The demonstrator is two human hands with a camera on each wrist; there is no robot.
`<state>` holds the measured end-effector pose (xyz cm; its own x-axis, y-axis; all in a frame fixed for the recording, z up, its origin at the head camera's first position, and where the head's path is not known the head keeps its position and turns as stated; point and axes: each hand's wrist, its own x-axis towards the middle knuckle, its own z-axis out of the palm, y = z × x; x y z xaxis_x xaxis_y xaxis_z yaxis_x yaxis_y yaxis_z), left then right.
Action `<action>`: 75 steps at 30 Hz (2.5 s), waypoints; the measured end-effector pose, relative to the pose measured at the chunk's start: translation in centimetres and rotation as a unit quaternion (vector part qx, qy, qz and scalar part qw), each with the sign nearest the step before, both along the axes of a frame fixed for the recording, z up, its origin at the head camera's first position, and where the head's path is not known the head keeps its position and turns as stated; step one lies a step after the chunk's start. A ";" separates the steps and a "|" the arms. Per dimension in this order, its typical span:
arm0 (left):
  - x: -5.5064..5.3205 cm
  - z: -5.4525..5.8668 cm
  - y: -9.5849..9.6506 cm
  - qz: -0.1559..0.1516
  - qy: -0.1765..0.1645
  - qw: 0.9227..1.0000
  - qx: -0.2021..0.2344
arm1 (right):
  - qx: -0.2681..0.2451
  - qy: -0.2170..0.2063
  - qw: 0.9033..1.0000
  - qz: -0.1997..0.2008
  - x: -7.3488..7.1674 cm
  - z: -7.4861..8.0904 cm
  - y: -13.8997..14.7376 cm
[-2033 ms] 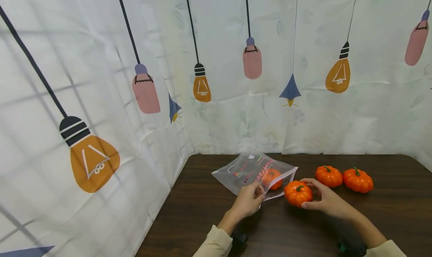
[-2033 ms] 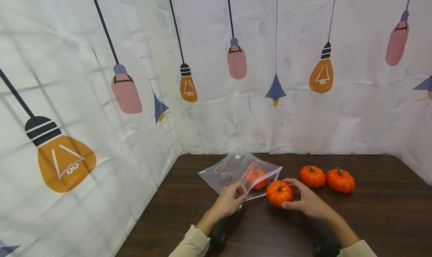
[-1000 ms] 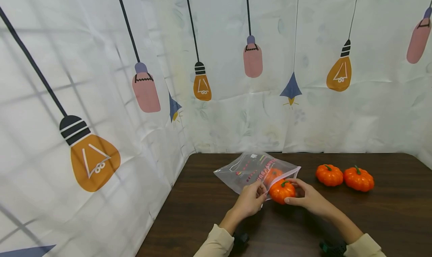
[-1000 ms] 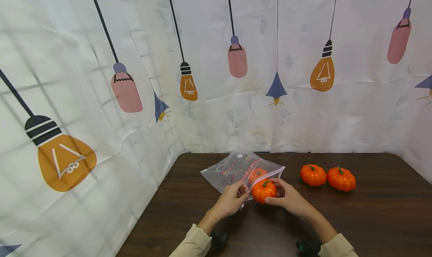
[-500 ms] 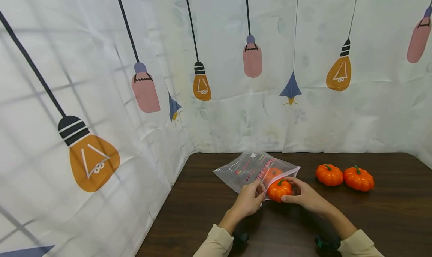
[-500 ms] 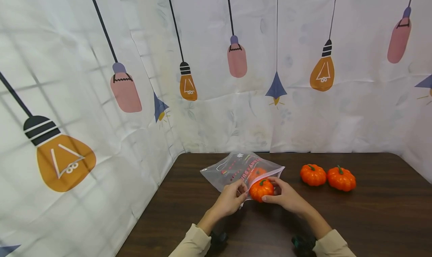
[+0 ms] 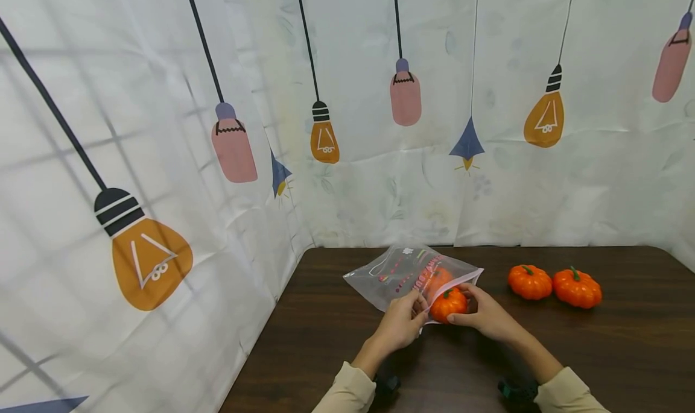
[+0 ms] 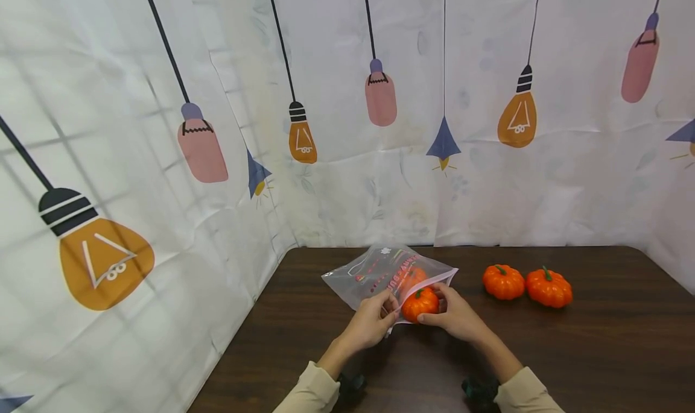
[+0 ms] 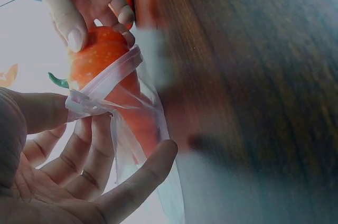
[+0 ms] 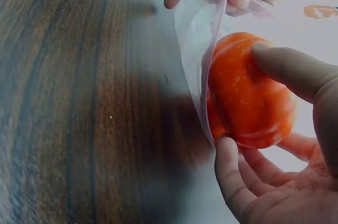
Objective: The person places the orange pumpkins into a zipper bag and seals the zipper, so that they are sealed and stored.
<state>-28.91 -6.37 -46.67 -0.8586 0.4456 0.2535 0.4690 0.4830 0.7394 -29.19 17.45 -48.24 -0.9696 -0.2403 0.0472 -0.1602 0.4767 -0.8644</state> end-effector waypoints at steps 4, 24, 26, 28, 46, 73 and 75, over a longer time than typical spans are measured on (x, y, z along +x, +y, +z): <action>0.0 0.0 0.0 -0.001 -0.002 1.000 0.003 | 0.004 0.009 1.000 -0.011 -0.1 -0.2 -0.3; 0.2 -0.1 0.1 -0.006 -0.024 1.000 0.018 | 0.032 0.004 0.996 -0.082 -0.4 -0.5 -1.7; 0.2 -0.1 0.1 -0.006 -0.025 1.000 0.017 | 0.030 0.004 0.996 -0.080 -0.4 -0.5 -1.7; 0.1 -0.2 0.1 -0.004 -0.026 1.000 0.016 | 0.023 0.002 0.997 -0.079 -0.5 -0.6 -1.7; 0.1 0.0 0.1 0.000 -0.022 1.000 0.007 | -0.008 0.008 0.996 -0.085 -0.5 -0.8 -1.8; 0.0 0.0 0.1 0.003 -0.014 1.000 -0.009 | -0.031 0.022 0.998 0.053 -0.7 0.4 0.3; 0.0 0.0 0.1 0.002 -0.014 1.000 -0.008 | -0.031 0.029 0.998 0.052 -0.7 0.5 0.8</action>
